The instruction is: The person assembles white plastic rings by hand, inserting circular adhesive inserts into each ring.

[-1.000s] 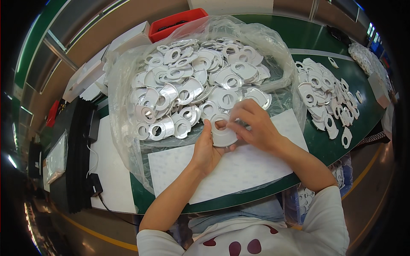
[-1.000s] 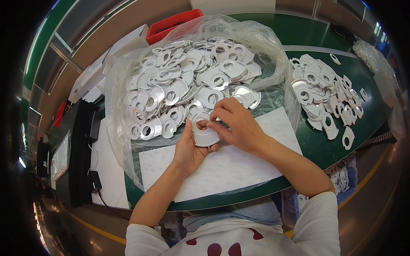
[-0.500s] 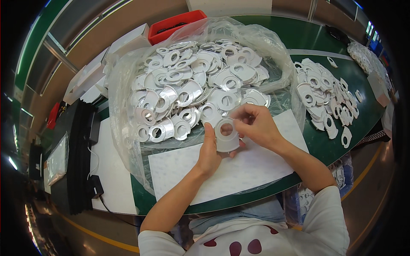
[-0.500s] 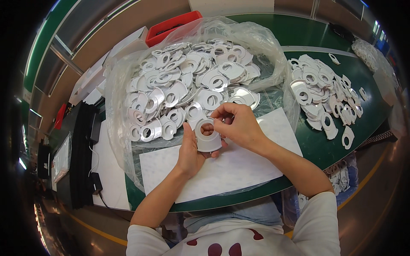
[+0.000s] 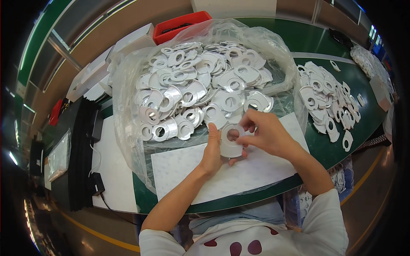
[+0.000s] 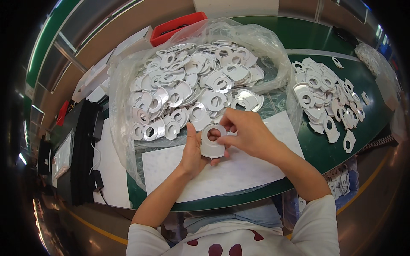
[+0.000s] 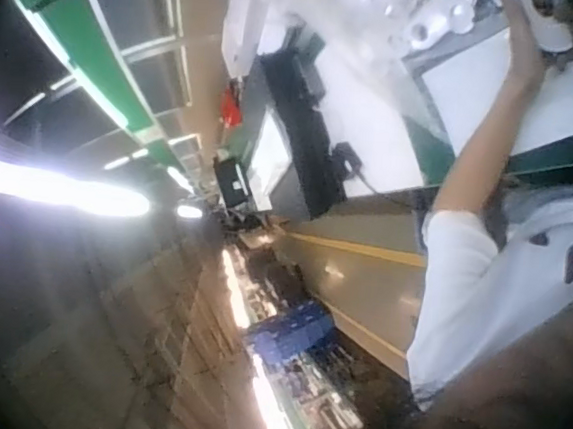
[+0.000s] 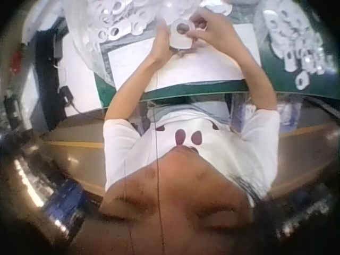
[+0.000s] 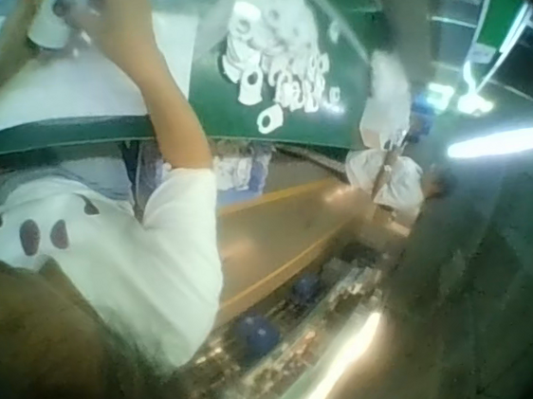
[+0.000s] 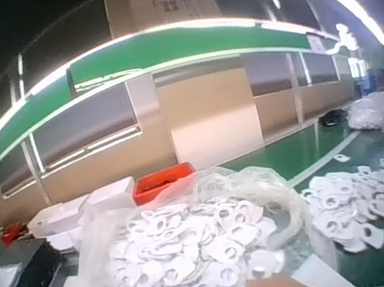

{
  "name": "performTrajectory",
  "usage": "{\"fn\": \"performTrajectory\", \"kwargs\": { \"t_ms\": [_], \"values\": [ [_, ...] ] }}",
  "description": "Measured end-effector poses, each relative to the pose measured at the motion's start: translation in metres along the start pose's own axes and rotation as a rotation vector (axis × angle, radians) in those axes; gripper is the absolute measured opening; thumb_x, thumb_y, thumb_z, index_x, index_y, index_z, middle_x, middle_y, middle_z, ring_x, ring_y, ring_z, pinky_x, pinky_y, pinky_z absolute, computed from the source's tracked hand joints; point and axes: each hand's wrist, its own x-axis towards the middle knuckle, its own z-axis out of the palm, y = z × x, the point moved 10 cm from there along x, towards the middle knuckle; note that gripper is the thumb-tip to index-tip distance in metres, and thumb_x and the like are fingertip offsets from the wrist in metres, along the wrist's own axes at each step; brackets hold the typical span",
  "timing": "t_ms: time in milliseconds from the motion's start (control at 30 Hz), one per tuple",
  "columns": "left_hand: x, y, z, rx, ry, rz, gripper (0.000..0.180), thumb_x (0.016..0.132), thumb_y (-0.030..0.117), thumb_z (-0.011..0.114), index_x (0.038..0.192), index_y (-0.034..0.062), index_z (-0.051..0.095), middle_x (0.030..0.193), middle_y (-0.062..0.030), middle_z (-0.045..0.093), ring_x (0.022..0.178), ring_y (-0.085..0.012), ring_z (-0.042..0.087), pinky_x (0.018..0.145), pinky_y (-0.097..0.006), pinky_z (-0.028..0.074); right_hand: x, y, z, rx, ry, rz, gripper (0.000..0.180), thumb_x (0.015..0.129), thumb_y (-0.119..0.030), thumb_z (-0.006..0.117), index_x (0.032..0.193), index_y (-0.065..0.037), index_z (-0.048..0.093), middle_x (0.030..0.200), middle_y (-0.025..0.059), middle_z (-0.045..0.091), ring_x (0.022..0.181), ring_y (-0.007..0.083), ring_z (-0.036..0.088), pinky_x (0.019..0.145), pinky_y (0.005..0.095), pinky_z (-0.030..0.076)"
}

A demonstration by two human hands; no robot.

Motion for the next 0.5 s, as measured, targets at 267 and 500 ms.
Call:
{"fn": "performTrajectory", "kwargs": {
  "t_ms": [267,500],
  "values": [
    [-0.019,0.08,-0.031,0.09,0.085,0.381,0.054,0.098,0.046,0.04,0.131,0.0038,0.046,0.13,-0.0135,0.051,0.115,-0.0229,0.053,0.081,-0.035,0.051,0.004,0.068,-0.059,1.001,0.417,0.195,0.013,0.089,-0.01,0.061,0.099,-0.003,0.059,0.09,0.0041,0.061,0.077,0.0111,0.059,0.069,0.0237,0.052],
    [-0.104,0.188,-0.118,1.465,0.973,0.711,0.037,0.084,0.0,0.057,0.121,0.0062,0.056,0.122,-0.0102,0.056,0.11,-0.0281,0.053,0.091,-0.034,0.043,-0.048,0.179,-0.193,1.686,1.022,-0.205,0.017,0.093,-0.006,0.052,0.104,0.007,0.053,0.1,0.0156,0.059,0.089,0.0216,0.059,0.081,0.03,0.052]
  ]
}}
